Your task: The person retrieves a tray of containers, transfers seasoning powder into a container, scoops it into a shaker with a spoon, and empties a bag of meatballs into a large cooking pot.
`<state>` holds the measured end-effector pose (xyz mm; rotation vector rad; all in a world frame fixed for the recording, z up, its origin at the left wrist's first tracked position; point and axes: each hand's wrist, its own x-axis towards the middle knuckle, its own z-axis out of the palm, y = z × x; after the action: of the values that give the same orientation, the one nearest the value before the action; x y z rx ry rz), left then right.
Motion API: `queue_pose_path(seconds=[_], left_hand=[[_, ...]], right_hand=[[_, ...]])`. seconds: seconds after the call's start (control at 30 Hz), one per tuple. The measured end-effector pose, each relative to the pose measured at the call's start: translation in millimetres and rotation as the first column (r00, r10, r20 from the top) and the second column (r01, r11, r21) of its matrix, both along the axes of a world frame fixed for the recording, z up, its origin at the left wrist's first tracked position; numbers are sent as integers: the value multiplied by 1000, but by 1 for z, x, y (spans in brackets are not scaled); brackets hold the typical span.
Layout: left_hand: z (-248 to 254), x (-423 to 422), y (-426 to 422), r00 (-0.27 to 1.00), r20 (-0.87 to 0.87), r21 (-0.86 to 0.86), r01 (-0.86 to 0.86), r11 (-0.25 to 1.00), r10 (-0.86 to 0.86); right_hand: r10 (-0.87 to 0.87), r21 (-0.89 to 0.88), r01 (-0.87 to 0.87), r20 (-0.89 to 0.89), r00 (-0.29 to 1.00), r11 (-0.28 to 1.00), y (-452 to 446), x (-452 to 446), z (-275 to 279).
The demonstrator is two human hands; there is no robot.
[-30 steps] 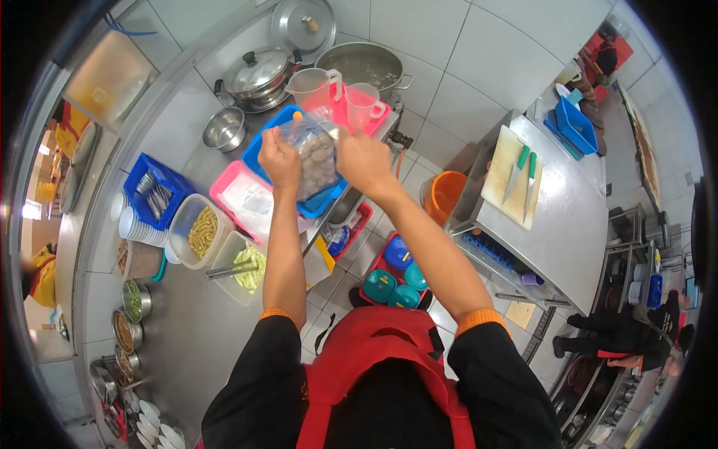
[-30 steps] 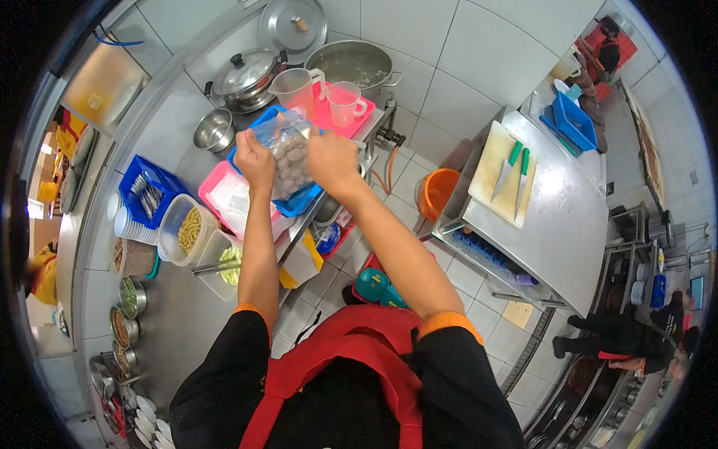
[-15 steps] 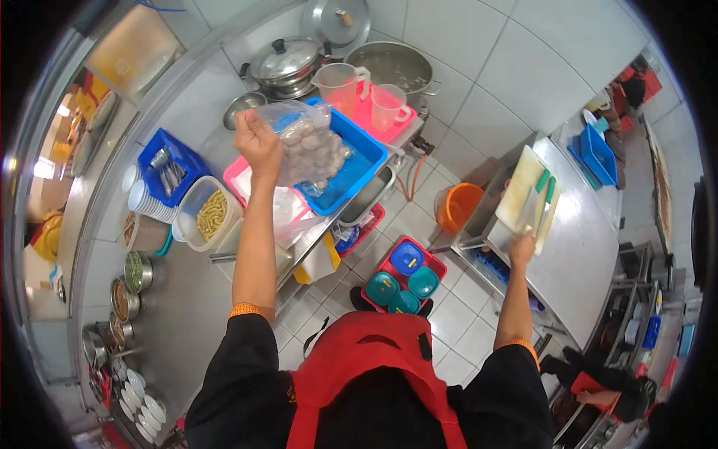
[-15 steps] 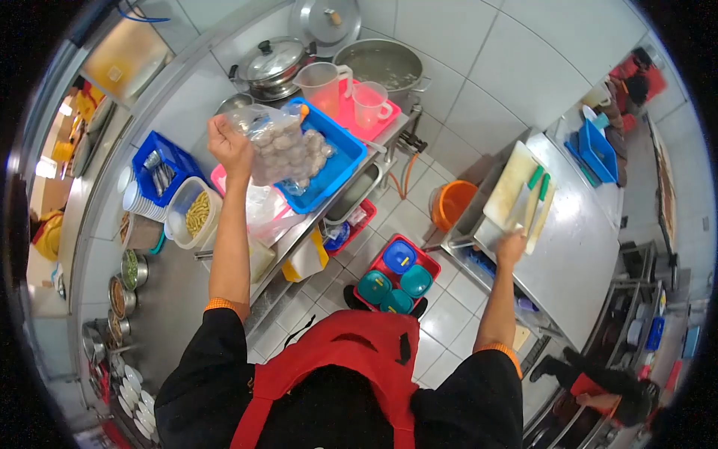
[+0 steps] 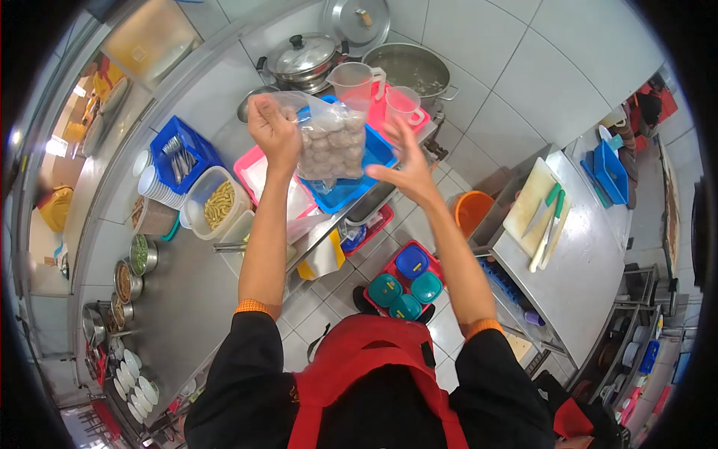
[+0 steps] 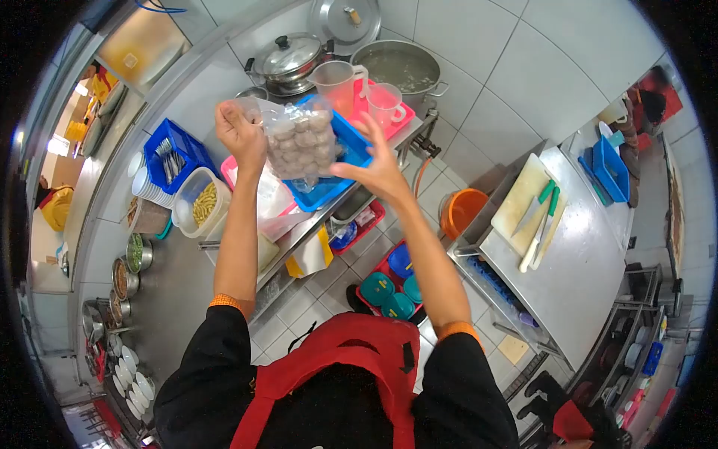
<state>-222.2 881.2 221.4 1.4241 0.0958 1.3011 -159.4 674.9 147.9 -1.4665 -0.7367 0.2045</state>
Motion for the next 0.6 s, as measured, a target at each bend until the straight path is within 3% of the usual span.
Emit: queue_pose_path(seconds=[0.03, 0.1, 0.17, 0.2, 0.23, 0.27, 0.37, 0.4, 0.43, 0.5, 0.53, 0.6], left_hand=[[4, 0, -2, 1000, 0, 3, -6, 1000, 6], [9, 0, -7, 999, 23, 78, -39, 996, 37], [12, 3, -7, 995, 29, 135, -96, 986, 93], [15, 3, -8, 999, 42, -130, 38, 991, -32], [19, 2, -9, 985, 91, -381, 171, 909, -147], [25, 2, -8, 978, 145, -543, 206, 814, -151], [16, 18, -9, 971, 125, -659, 233, 715, -202], [6, 23, -2, 934, 168, -638, 346, 688, -314], [-8, 28, 0, 933, 172, -643, 349, 681, -316], [-10, 26, -18, 850, 130, -603, 477, 640, -510], [-21, 24, -25, 775, 60, -496, 570, 655, -629], [-34, 29, -68, 748, -2, -451, 592, 668, -664]], right_hand=[[6, 3, -6, 0, 1000, 1000, 21, -4, 10], [342, 192, -315, -129, 931, 929, 47, -10, 28], [381, 224, -340, -178, 907, 913, 53, -18, 35], [416, 258, -359, -222, 882, 897, 54, -21, 36], [422, 251, -366, -229, 877, 896, 52, -25, 35], [410, 294, -338, -233, 882, 894, 49, -31, 35], [350, 317, -278, -199, 915, 907, 41, -25, 32], [297, 297, -236, -181, 938, 925, 34, -21, 33], [292, 289, -233, -182, 939, 929, 23, -15, 36], [250, 173, -215, -214, 944, 961, -4, 1, 56], [258, 221, -218, -170, 951, 951, -13, 17, 55], [298, 195, -267, -156, 942, 944, -40, 52, 61]])
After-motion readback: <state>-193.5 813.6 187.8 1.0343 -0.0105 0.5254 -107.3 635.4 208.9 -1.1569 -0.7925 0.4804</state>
